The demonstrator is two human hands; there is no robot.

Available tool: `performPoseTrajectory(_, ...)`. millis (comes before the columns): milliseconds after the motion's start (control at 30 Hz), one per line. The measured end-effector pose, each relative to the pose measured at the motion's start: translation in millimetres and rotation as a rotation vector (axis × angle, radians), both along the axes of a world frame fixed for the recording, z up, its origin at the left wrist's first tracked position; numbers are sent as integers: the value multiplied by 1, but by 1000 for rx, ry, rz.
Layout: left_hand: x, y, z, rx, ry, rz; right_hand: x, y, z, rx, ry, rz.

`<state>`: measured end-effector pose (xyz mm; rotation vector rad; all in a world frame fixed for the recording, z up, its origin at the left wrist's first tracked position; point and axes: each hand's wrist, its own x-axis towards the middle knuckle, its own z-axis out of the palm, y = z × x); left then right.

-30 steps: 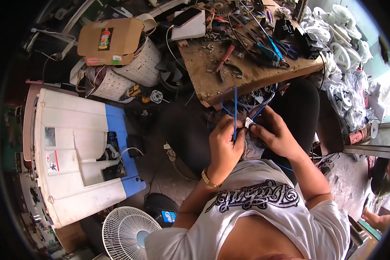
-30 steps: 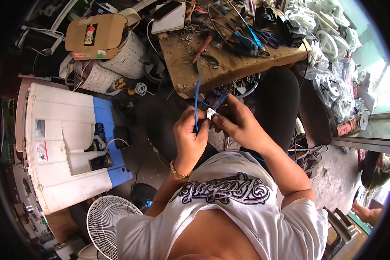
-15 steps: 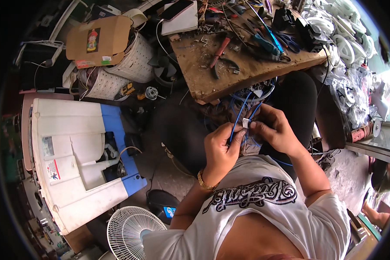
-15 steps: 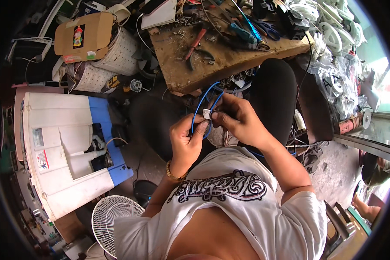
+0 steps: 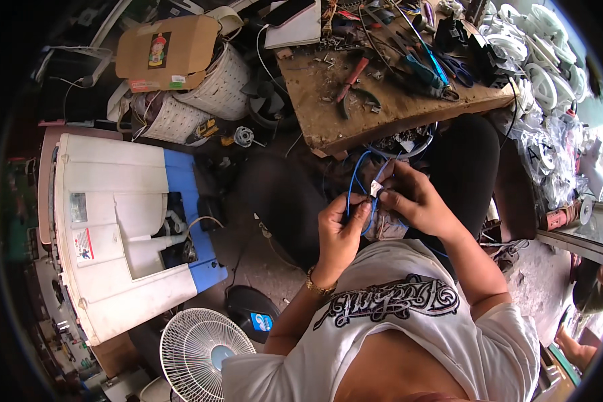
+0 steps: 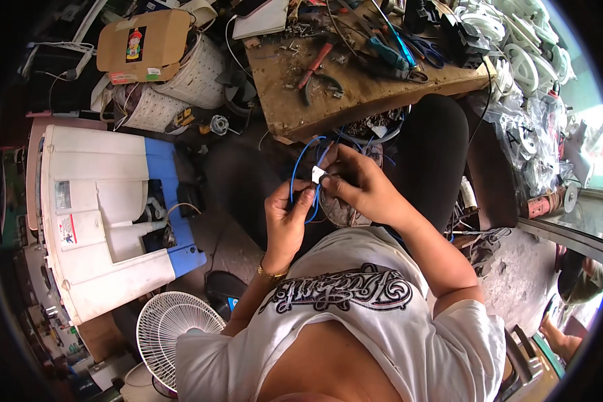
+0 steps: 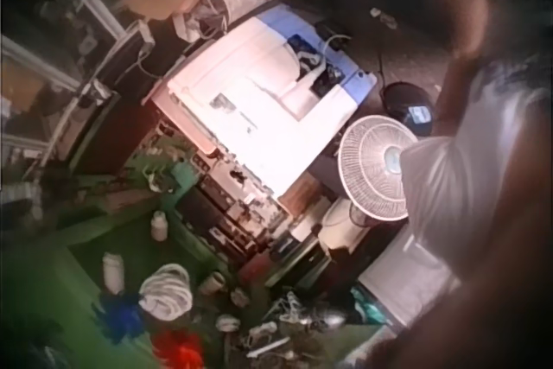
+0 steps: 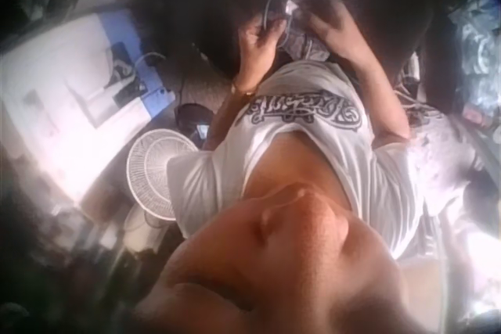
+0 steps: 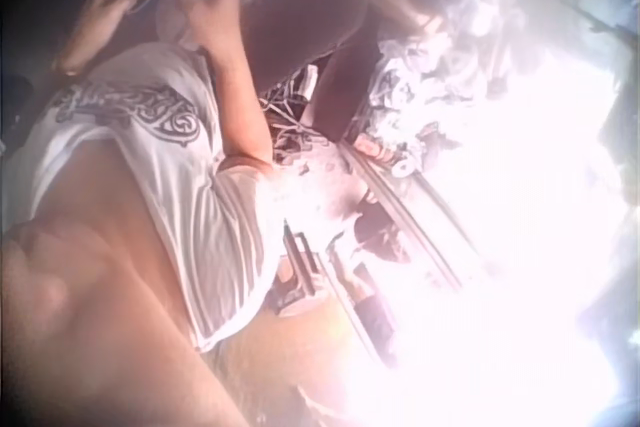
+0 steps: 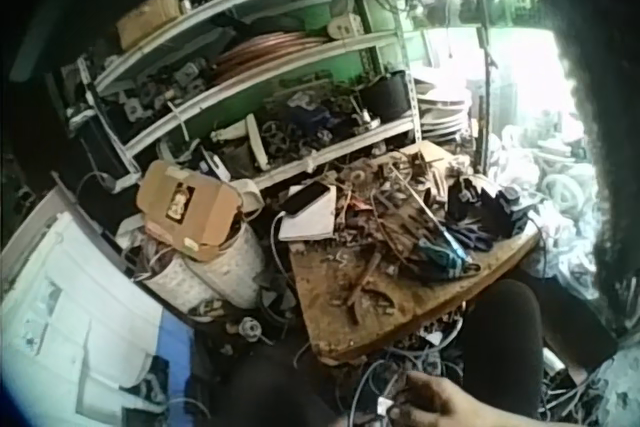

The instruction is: The person works on the wiring of a washing machine unit using pliers to strip and connect wires by hand.

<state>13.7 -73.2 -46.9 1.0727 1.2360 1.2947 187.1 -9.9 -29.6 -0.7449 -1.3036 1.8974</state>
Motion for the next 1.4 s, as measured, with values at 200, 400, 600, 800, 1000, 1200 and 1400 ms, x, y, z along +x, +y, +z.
performPoseTrajectory(200, -5, -6, -3, 30, 37, 68, 6, 5, 12, 4, -70, -123)
performPoseTrajectory(400, -11, 0, 2, 17, -166, 38, 90, 195, -37, 487, -531, -680)
performPoseTrajectory(600, 13, 34, -3, 15, -321, -19, 139, 289, -21, 913, -959, -952)
performPoseTrajectory(800, 7, 43, -10, 46, -174, 48, -5, 58, 20, 467, -371, 1)
performPoseTrajectory(1000, 19, 47, -7, 88, -142, 24, 7, 55, -3, 833, -574, -210)
performPoseTrajectory(1200, -16, 24, -19, -39, -280, 141, 86, 125, -24, 581, -610, -758)
performPoseTrajectory(1400, -40, 6, -32, -294, -789, -15, 138, 171, 12, 498, -637, -836)
